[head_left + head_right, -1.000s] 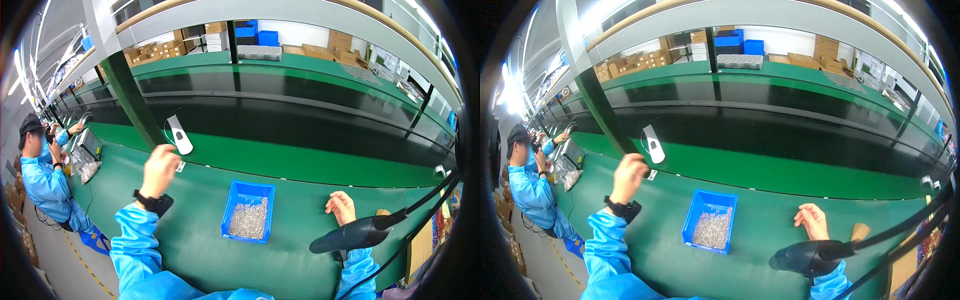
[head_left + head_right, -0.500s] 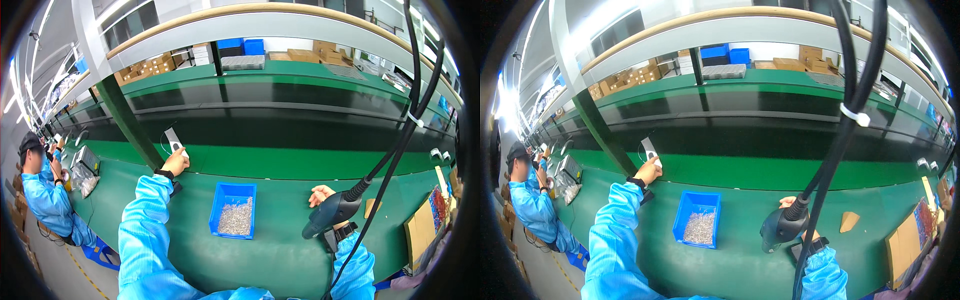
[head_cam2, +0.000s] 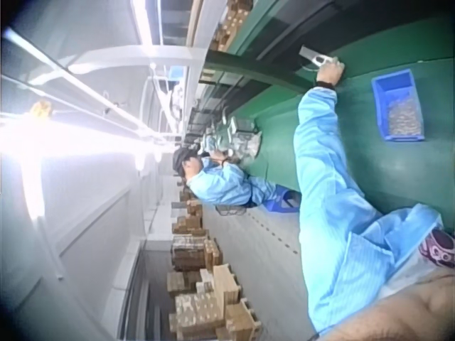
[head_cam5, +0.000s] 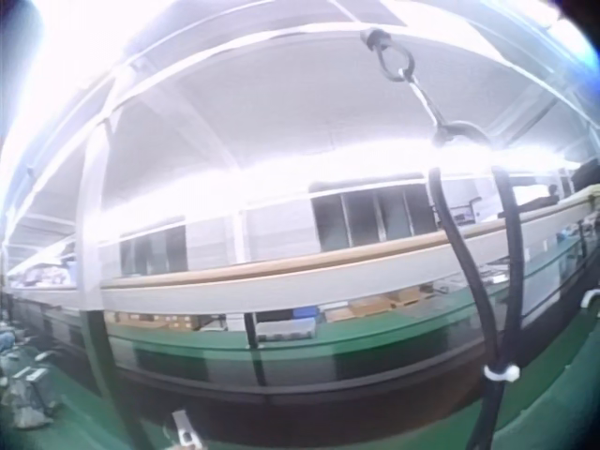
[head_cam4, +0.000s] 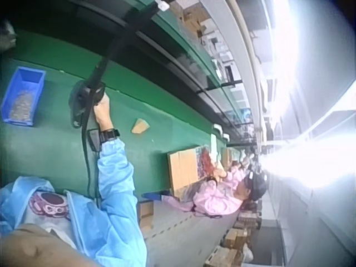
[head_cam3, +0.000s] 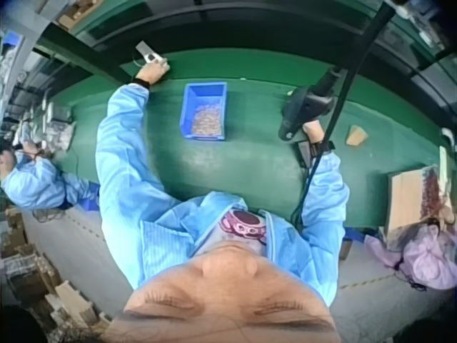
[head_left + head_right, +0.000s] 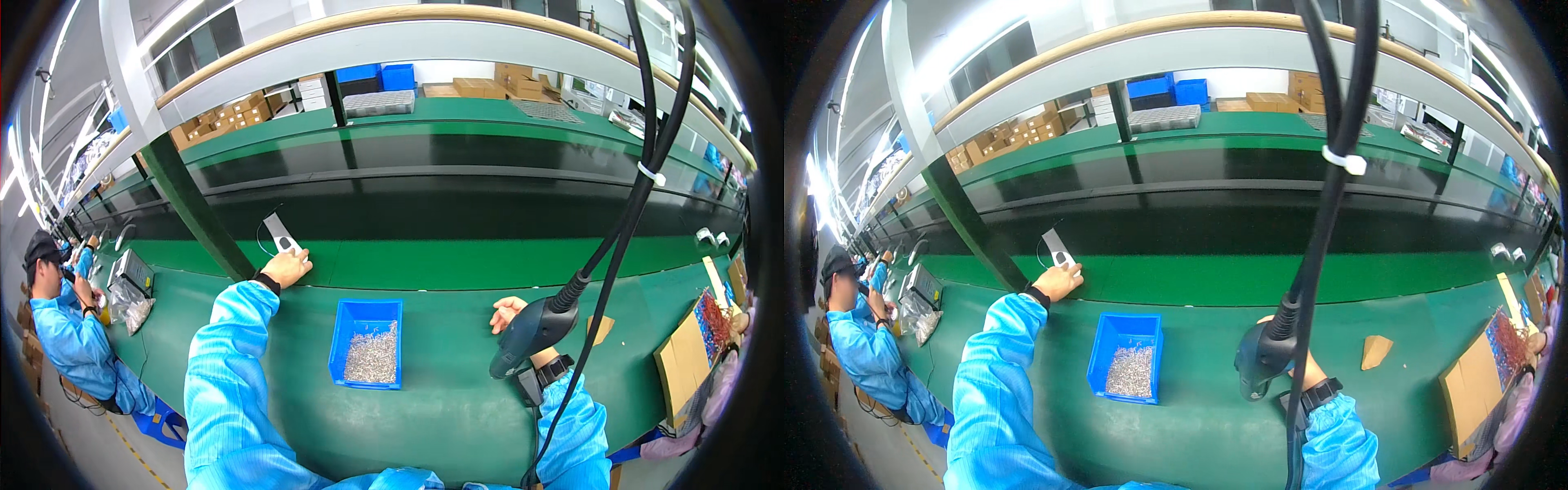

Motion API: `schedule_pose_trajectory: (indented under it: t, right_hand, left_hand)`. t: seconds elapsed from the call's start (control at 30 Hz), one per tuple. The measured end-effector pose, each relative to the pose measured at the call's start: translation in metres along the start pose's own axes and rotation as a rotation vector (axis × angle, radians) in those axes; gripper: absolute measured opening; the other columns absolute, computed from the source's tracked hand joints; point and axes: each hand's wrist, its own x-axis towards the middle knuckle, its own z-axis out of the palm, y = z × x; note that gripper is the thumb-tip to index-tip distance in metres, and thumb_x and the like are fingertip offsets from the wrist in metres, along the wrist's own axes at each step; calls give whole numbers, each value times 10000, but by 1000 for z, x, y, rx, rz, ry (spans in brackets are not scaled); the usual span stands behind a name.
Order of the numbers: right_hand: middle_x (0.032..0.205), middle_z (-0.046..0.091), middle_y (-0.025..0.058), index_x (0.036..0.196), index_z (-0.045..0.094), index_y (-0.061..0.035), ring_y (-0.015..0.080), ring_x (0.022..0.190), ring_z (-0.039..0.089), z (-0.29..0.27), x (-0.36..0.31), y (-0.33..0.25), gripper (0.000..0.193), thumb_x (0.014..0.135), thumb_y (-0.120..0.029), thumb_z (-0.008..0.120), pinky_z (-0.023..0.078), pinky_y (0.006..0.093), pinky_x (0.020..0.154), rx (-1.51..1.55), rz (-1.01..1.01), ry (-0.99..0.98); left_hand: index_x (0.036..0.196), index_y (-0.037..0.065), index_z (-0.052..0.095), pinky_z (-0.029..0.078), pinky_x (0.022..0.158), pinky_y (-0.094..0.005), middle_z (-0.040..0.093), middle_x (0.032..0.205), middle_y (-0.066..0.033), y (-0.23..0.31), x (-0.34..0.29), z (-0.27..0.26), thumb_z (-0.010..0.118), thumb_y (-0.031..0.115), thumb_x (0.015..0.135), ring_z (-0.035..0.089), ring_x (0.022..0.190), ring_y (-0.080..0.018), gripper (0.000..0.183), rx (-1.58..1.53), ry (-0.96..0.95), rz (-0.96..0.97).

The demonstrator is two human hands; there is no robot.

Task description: Manually assemble components of an electronic device using a power screwdriver.

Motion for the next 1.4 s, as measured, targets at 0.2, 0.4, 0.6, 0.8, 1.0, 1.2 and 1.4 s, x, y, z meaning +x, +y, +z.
schedule_pose_trajectory:
  t: [0.2,0.4,0.6,0.8,1.0,1.2,1.4]
  right_hand:
    - [782,584,43,927,541,-20,106,663,560,10,-2,-21,163,815,-129,585,463,232,604,-30,89,21]
    - [830,584,9,956,550,-22,58,713,534,-3,1,-14,133,863,-113,522,445,202,637,58,116,-52]
    - [764,574,54,956,540,-12,114,659,552,15,-12,-33,145,865,-122,518,466,227,600,4,-64,-39]
    - [763,574,41,955,540,-21,107,666,549,27,-14,-47,137,864,-123,520,463,220,595,116,2,-25]
    - [977,592,192,1112,482,-28,262,837,617,57,-34,-86,702,693,-577,605,490,338,732,241,-70,-243]
    - [965,583,218,1190,422,-19,250,781,618,65,-51,-119,728,672,-494,611,486,311,679,237,-67,-539]
    - [709,561,108,1177,407,-34,175,606,559,67,-76,-133,650,649,-278,698,456,283,558,45,-35,-398]
  left_hand:
    - [910,31,499,453,753,-382,573,960,-148,-24,7,-9,491,15,775,557,891,-334,136,-582,619,-248]
    - [898,27,477,443,678,-372,592,791,-139,-31,14,-21,434,44,859,577,763,-323,61,-826,950,-777]
    - [896,28,444,433,611,-319,491,708,-95,-46,8,-23,416,85,885,497,601,-209,64,-705,1434,-987]
    - [851,28,442,401,523,-274,464,673,-73,-49,-33,-142,417,50,889,480,573,-159,50,-731,1500,-662]
    - [786,-12,471,410,548,-284,485,667,-124,30,-141,-275,427,-134,703,499,589,-240,155,-485,969,-168]
    - [805,55,513,459,556,-350,550,689,-97,98,-162,-284,515,61,716,561,629,-287,90,-674,149,96]
    - [887,68,504,432,608,-371,565,727,-103,191,-77,-272,447,127,818,567,682,-276,108,-1145,-542,359]
